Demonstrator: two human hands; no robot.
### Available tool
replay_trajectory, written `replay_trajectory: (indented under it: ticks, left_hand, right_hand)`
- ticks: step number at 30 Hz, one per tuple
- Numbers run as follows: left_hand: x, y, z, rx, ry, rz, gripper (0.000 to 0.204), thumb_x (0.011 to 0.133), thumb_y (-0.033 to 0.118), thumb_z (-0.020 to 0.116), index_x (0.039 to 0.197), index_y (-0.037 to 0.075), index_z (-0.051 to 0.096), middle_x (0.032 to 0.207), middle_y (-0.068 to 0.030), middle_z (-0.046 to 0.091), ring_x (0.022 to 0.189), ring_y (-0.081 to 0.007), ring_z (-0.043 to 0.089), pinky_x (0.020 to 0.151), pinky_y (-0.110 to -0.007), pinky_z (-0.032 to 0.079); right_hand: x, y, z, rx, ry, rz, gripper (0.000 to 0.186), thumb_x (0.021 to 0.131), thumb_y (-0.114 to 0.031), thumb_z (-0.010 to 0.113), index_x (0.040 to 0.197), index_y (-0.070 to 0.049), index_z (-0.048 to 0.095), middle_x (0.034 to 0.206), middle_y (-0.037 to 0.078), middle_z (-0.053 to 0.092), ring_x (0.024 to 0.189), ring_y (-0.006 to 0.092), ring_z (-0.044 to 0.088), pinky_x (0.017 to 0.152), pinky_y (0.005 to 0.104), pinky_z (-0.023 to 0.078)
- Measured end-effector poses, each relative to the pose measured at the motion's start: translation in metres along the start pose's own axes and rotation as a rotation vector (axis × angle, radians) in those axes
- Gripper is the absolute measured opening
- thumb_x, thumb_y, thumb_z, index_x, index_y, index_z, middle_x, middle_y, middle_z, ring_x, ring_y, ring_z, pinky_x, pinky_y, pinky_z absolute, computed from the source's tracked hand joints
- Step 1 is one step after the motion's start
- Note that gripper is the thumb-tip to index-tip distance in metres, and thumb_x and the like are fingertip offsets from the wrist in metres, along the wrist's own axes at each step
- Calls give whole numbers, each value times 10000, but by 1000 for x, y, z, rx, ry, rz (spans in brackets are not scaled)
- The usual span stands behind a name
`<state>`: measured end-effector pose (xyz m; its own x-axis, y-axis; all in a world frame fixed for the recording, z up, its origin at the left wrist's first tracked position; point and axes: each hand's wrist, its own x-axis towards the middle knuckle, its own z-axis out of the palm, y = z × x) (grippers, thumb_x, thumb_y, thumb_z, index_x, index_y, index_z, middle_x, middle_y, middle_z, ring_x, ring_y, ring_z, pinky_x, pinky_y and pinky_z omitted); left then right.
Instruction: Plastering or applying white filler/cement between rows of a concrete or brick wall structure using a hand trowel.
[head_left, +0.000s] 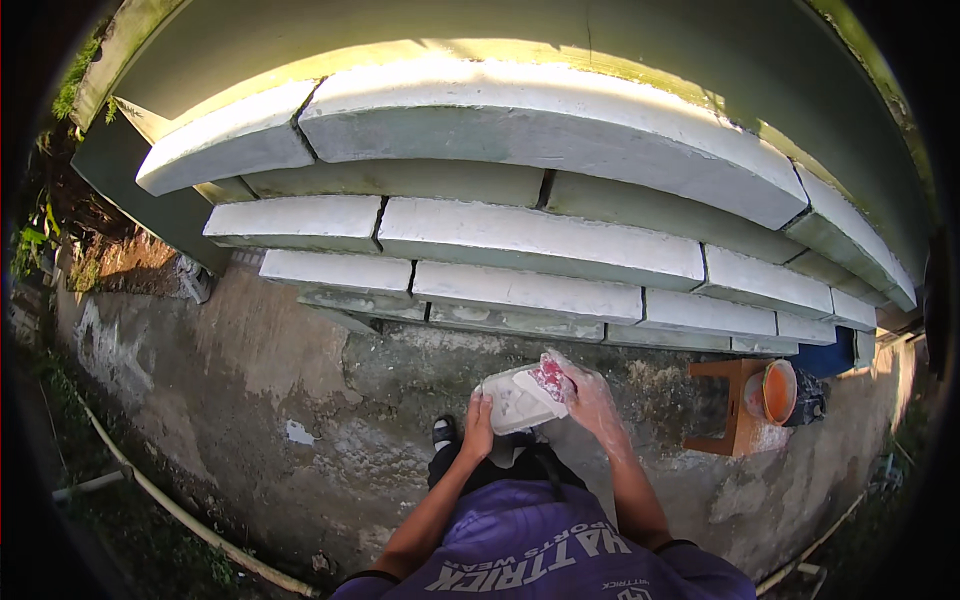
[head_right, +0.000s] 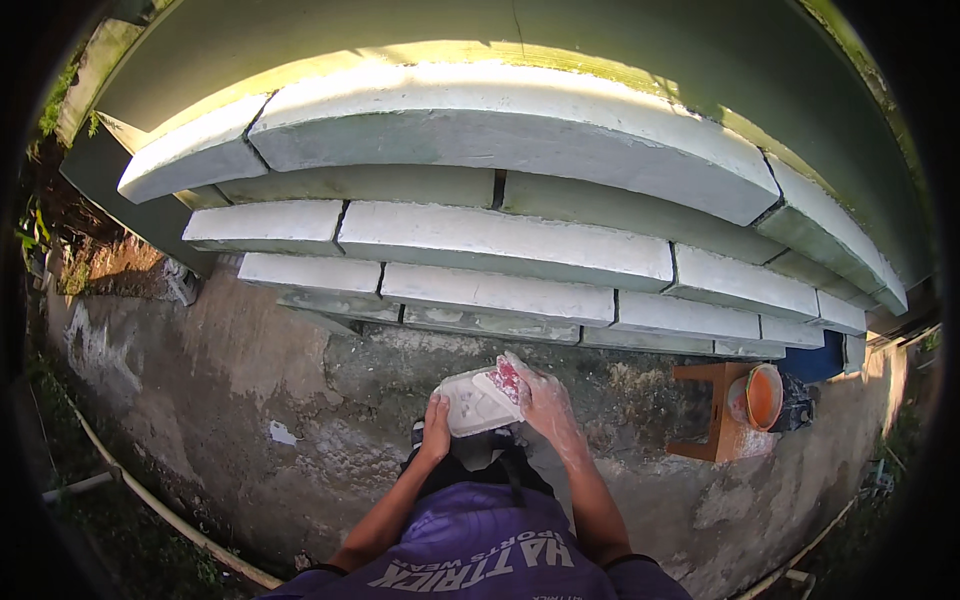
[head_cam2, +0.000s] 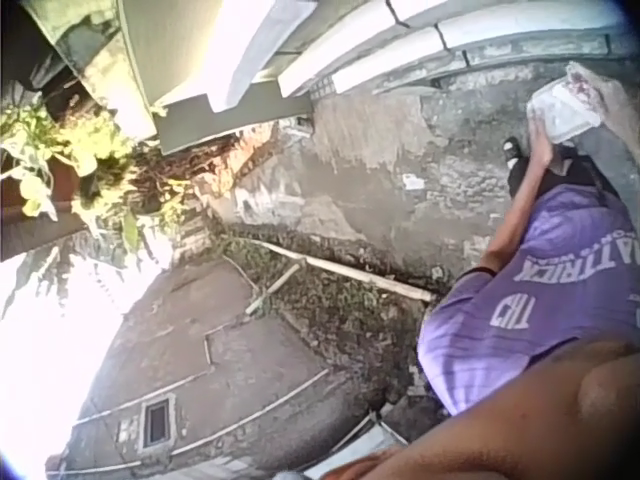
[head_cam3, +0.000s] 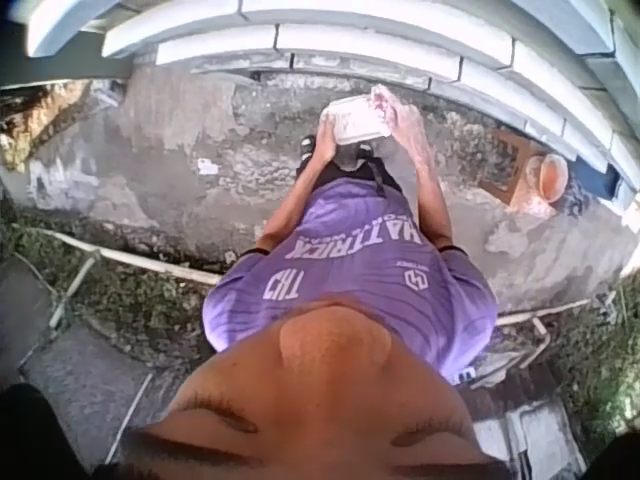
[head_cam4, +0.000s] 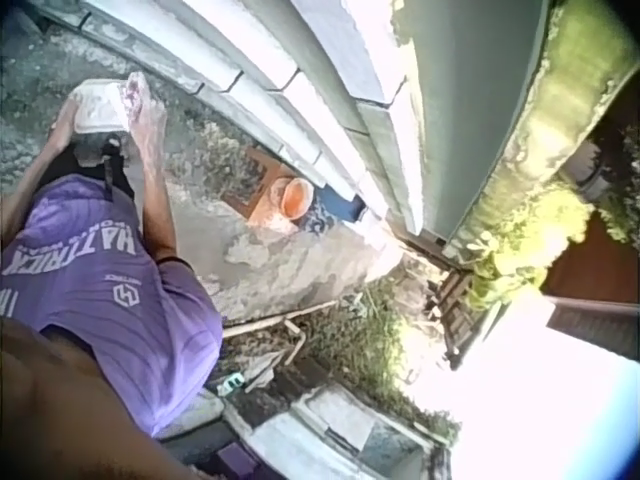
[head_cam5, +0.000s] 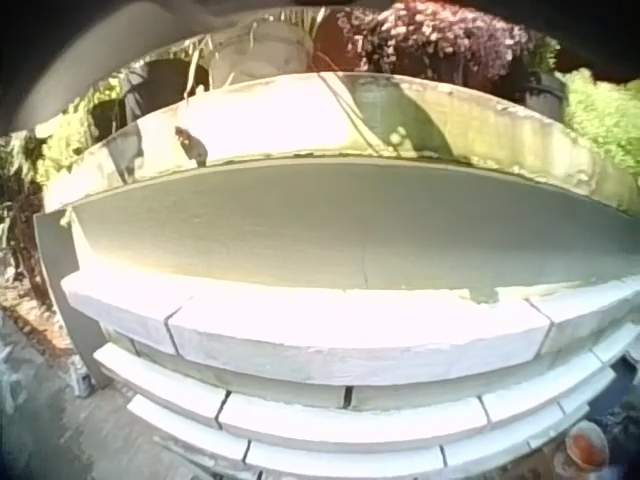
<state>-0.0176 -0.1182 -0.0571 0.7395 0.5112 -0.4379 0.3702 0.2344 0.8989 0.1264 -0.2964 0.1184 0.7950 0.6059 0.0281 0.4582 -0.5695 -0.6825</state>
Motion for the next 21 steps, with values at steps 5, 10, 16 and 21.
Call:
replay_trajectory:
  ticks: [5,10,16,21]
  left_hand:
    - [17,27,-18,11,-122,23,675,968,431,396,1372,-102,308,1443,-232,317,1365,-283,275,1115,-319,193]
    - [34,50,-37,25,-242,12,691,961,443,404,1367,-109,313,1445,-245,314,1373,-294,265,1118,-317,183]
    - [47,70,-61,131,-313,17,706,954,458,409,1357,-116,327,1434,-258,328,1366,-308,282,1119,-322,189]
    - [46,91,-61,102,-478,33,717,950,463,416,1357,-120,324,1432,-257,333,1364,-305,286,1118,-322,192]
  right_hand:
    - [11,-22,4,-226,59,-78,546,726,37,519,1249,-115,555,1059,203,628,1026,352,582,893,437,469]
    - [22,-39,15,-233,33,-198,470,688,54,525,1131,-75,616,1075,197,625,1044,347,574,951,433,431]
    - [24,-49,16,-170,130,-126,438,685,44,527,1092,-75,635,1055,172,633,1064,329,563,998,437,387]
    - [12,-51,31,-238,83,-102,429,685,30,530,1081,-85,648,1089,158,626,1119,327,526,1042,461,335]
